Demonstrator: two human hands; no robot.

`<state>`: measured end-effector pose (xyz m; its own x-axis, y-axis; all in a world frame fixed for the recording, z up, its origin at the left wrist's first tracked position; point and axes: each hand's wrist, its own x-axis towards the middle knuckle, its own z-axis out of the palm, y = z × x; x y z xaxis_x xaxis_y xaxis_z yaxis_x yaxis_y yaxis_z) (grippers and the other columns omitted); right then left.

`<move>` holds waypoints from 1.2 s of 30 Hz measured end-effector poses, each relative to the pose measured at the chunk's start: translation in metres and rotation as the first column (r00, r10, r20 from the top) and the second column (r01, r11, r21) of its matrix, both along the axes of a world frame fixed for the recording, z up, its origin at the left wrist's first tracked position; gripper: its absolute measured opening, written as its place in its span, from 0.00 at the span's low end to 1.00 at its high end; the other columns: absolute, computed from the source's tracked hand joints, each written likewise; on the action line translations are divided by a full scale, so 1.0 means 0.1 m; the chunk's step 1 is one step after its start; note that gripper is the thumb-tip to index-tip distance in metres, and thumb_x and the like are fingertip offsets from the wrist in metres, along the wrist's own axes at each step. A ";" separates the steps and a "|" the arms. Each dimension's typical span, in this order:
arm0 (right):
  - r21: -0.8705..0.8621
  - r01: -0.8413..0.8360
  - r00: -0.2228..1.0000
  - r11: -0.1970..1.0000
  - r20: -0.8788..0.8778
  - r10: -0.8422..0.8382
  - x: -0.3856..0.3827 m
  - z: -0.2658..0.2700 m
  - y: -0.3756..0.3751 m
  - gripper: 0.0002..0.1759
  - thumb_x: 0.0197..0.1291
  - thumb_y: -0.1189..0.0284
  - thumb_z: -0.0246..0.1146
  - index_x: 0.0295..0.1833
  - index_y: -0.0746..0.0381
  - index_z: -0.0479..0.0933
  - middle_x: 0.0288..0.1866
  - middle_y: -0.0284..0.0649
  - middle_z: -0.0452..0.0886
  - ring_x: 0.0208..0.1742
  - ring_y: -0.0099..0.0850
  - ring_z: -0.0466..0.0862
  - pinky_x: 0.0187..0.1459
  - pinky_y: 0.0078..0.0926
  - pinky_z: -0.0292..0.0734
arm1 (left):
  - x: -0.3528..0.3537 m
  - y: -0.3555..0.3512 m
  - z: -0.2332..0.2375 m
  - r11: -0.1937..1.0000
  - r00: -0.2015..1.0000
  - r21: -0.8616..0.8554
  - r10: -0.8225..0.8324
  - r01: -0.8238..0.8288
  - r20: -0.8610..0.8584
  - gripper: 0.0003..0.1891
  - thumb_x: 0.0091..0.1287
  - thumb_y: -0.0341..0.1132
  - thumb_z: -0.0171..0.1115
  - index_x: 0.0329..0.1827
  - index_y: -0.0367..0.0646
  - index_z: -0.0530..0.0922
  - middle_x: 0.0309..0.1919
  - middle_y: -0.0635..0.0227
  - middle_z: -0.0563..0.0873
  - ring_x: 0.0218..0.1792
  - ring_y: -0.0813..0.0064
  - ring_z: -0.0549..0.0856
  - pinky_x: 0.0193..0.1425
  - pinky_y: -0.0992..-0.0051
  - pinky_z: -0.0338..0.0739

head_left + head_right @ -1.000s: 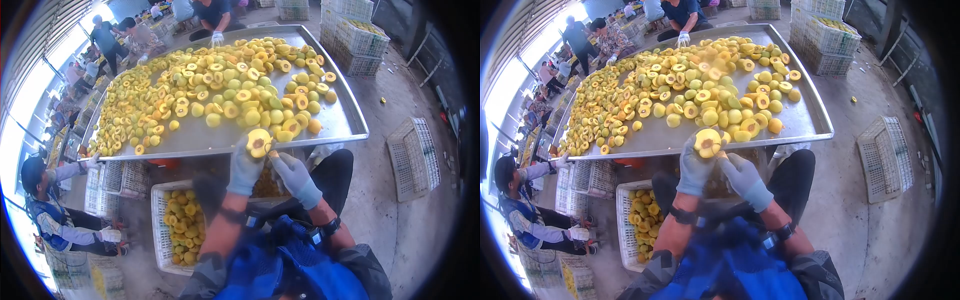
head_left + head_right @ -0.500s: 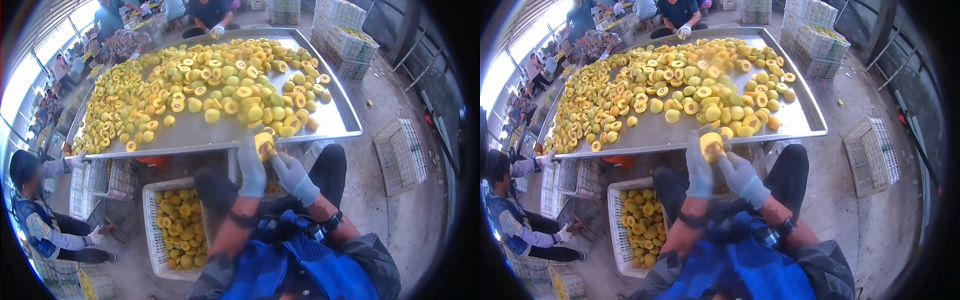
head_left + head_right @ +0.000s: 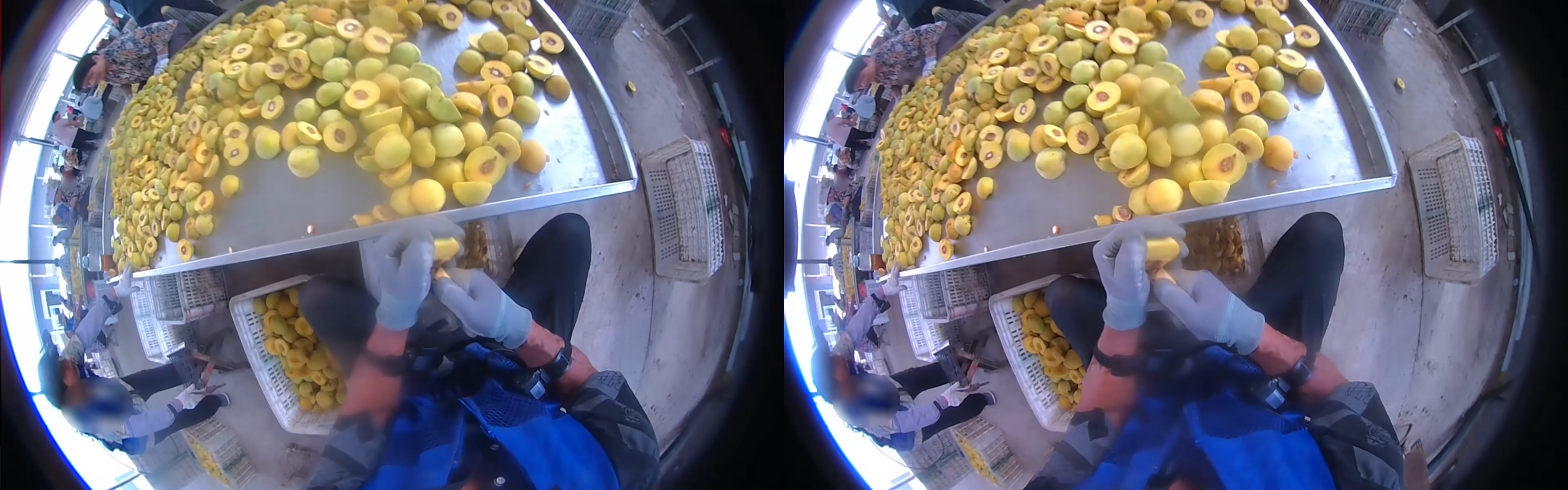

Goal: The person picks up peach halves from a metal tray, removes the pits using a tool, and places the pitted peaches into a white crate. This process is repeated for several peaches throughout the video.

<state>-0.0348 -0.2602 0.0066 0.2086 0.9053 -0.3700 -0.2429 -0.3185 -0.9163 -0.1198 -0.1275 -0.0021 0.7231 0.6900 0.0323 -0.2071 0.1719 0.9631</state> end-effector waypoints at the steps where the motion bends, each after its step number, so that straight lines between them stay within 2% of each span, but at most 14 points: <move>1: -0.011 -0.085 0.984 0.996 -0.159 0.082 0.09 -0.09 0.01 0.22 0.81 0.58 0.54 0.42 0.65 0.82 0.26 0.29 0.78 0.28 0.19 0.75 0.30 0.23 0.72 | 0.04 0.11 -0.06 0.997 0.998 0.051 -0.064 0.064 0.007 0.16 0.66 0.28 0.50 0.39 0.32 0.88 0.38 0.58 0.91 0.36 0.72 0.88 0.43 0.73 0.85; 7: 0.095 -0.303 0.598 0.948 -0.756 0.267 0.47 -0.63 0.26 0.15 0.81 0.61 0.56 0.52 0.59 0.84 0.33 0.27 0.79 0.30 0.14 0.74 0.28 0.17 0.70 | 0.25 0.59 -0.19 0.915 0.915 0.012 -0.404 0.404 0.016 0.12 0.50 0.31 0.62 0.35 0.34 0.86 0.35 0.53 0.90 0.35 0.57 0.90 0.45 0.63 0.86; 11: 0.219 -0.303 0.658 0.928 -0.656 0.370 0.35 -0.95 0.07 0.15 0.78 0.69 0.61 0.63 0.63 0.80 0.56 0.33 0.84 0.50 0.22 0.86 0.49 0.23 0.86 | 0.39 0.59 -0.22 0.859 0.916 -0.338 -0.312 0.385 0.252 0.15 0.65 0.40 0.61 0.31 0.35 0.84 0.32 0.49 0.89 0.28 0.58 0.88 0.38 0.63 0.84; 13: 0.219 -0.293 0.369 0.931 -0.872 0.322 0.38 -0.85 0.10 0.16 0.78 0.69 0.61 0.64 0.63 0.80 0.59 0.34 0.83 0.52 0.24 0.86 0.52 0.23 0.87 | 0.40 0.54 -0.18 0.718 0.907 -0.578 -0.186 0.388 0.377 0.21 0.73 0.46 0.58 0.31 0.36 0.83 0.30 0.48 0.88 0.26 0.58 0.86 0.36 0.63 0.83; 14: 0.185 -0.230 -0.013 0.955 -0.982 0.188 0.38 -0.78 0.13 0.16 0.78 0.69 0.60 0.65 0.63 0.80 0.58 0.33 0.83 0.52 0.23 0.86 0.51 0.22 0.87 | 0.39 0.46 -0.06 0.659 0.966 -0.725 -0.008 0.201 0.260 0.26 0.78 0.51 0.54 0.33 0.35 0.82 0.32 0.49 0.88 0.29 0.60 0.86 0.36 0.65 0.82; 16: 0.127 -0.259 -0.009 0.958 -0.992 0.129 0.44 -0.55 0.28 0.19 0.78 0.60 0.59 0.58 0.66 0.79 0.41 0.32 0.79 0.35 0.19 0.78 0.34 0.19 0.75 | 0.31 0.47 0.09 0.816 0.993 -0.569 0.056 -0.105 -0.103 0.23 0.78 0.48 0.55 0.34 0.34 0.82 0.35 0.49 0.88 0.35 0.60 0.88 0.41 0.66 0.82; 17: 0.098 -0.334 0.380 0.938 -0.896 0.229 0.52 -0.40 0.38 0.25 0.77 0.52 0.59 0.51 0.68 0.78 0.25 0.31 0.76 0.19 0.16 0.71 0.19 0.15 0.63 | 0.25 0.48 0.15 0.869 0.957 -0.440 0.112 -0.225 -0.268 0.22 0.78 0.46 0.55 0.34 0.34 0.82 0.36 0.49 0.88 0.37 0.60 0.88 0.43 0.66 0.83; 19: -0.164 -0.336 0.605 0.927 -0.793 0.079 0.49 -0.35 0.28 0.25 0.79 0.51 0.57 0.49 0.65 0.80 0.24 0.30 0.75 0.18 0.15 0.71 0.16 0.13 0.59 | -0.07 0.58 0.16 0.984 0.808 0.027 0.161 -0.177 -0.566 0.21 0.78 0.42 0.49 0.43 0.30 0.81 0.39 0.48 0.88 0.40 0.60 0.87 0.46 0.64 0.83; 21: -0.540 -0.235 0.859 0.808 -0.504 -0.087 0.49 -0.34 0.33 0.21 0.76 0.52 0.61 0.52 0.60 0.84 0.25 0.31 0.82 0.25 0.23 0.82 0.26 0.21 0.75 | -0.37 0.74 0.28 0.949 0.683 0.224 0.316 -0.223 -0.659 0.19 0.77 0.37 0.47 0.45 0.28 0.83 0.40 0.52 0.88 0.40 0.66 0.87 0.46 0.69 0.84; 22: -0.561 -0.194 0.976 0.804 -0.195 0.099 0.40 -0.50 0.24 0.22 0.75 0.51 0.60 0.51 0.60 0.85 0.29 0.37 0.86 0.30 0.33 0.85 0.33 0.29 0.79 | -0.48 0.79 0.37 0.890 0.582 0.131 0.390 -0.436 -0.714 0.18 0.77 0.35 0.48 0.45 0.30 0.84 0.41 0.57 0.88 0.40 0.71 0.87 0.46 0.70 0.84; 23: -0.567 -0.147 0.951 0.810 0.143 0.273 0.34 -0.64 0.15 0.23 0.74 0.50 0.60 0.51 0.60 0.85 0.33 0.44 0.89 0.35 0.42 0.89 0.39 0.38 0.83 | -0.59 0.86 0.46 0.860 0.499 0.155 0.418 -0.486 -0.759 0.17 0.76 0.34 0.49 0.44 0.31 0.85 0.40 0.59 0.88 0.40 0.72 0.86 0.46 0.71 0.83; 26: -0.799 -0.095 0.730 0.594 0.350 0.588 0.43 -0.39 0.21 0.24 0.73 0.51 0.58 0.51 0.61 0.85 0.42 0.54 0.89 0.47 0.55 0.88 0.52 0.50 0.81 | -1.09 1.04 0.65 0.781 0.323 0.216 0.470 -0.586 -0.821 0.15 0.74 0.32 0.53 0.43 0.33 0.88 0.39 0.64 0.89 0.38 0.76 0.84 0.45 0.73 0.80; 32: -0.791 -0.026 0.737 0.611 0.397 0.546 0.54 0.33 0.17 0.23 0.74 0.51 0.57 0.51 0.60 0.84 0.44 0.55 0.89 0.48 0.54 0.88 0.52 0.51 0.81 | -1.97 1.08 0.81 0.822 0.317 0.272 0.466 -0.500 -0.826 0.16 0.75 0.38 0.60 0.46 0.33 0.88 0.36 0.62 0.91 0.37 0.71 0.87 0.46 0.71 0.81; 36: -0.769 0.113 0.728 0.629 0.495 0.474 0.62 0.93 0.11 0.22 0.72 0.51 0.60 0.52 0.58 0.83 0.42 0.53 0.89 0.47 0.54 0.88 0.51 0.51 0.81 | -2.69 0.88 0.60 0.888 -0.056 0.438 0.434 -0.144 -0.899 0.25 0.71 0.51 0.65 0.56 0.35 0.88 0.45 0.46 0.91 0.47 0.48 0.90 0.56 0.59 0.82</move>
